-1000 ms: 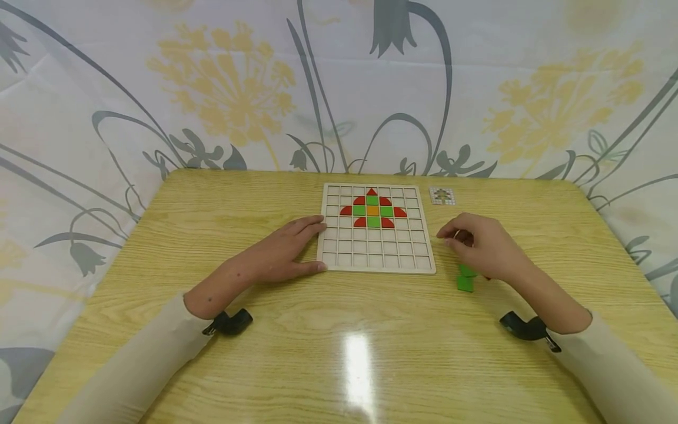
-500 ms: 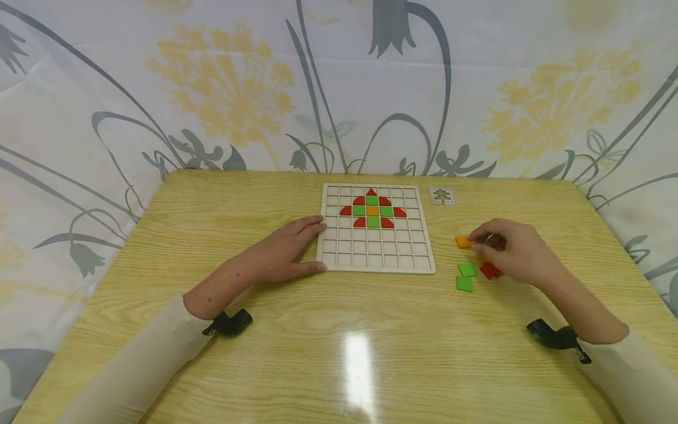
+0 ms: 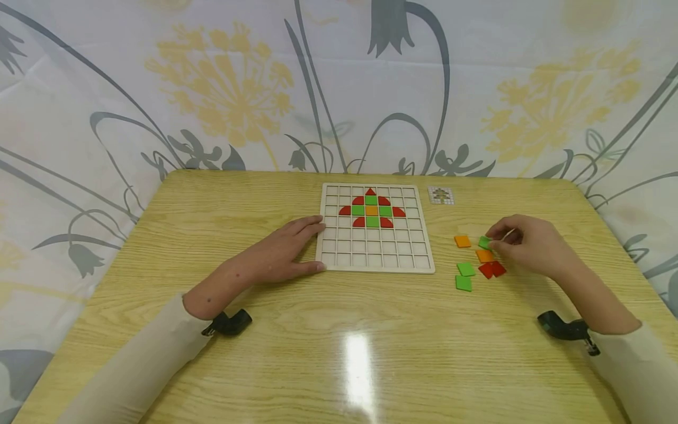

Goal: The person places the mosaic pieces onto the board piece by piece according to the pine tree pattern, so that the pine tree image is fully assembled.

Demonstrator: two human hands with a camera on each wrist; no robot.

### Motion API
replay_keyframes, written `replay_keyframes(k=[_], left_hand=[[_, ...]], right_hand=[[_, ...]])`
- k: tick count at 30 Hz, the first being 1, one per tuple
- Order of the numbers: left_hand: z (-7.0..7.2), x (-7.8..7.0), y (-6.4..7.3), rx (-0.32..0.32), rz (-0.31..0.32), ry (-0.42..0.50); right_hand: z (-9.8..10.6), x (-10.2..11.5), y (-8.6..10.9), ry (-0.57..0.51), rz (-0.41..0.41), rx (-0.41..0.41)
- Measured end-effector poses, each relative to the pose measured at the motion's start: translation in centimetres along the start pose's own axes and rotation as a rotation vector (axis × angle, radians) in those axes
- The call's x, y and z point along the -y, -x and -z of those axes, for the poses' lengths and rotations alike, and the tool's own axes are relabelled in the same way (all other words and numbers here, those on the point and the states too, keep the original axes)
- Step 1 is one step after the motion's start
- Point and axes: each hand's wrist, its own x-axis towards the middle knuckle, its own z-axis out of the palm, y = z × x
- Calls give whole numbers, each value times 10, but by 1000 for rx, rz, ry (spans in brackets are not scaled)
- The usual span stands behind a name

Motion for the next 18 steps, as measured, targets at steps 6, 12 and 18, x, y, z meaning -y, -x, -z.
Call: replay_keyframes(k=[6,12,18], left_hand=[[0,0,1,-6,-2,0],[0,0,1,-6,-5,3],[0,-1,0,-9,-9,3]], right_hand=[[9,-11,1,0,-16,120],[15,-13,6,-33,-19,225],[16,-13,9,-66,41,300]])
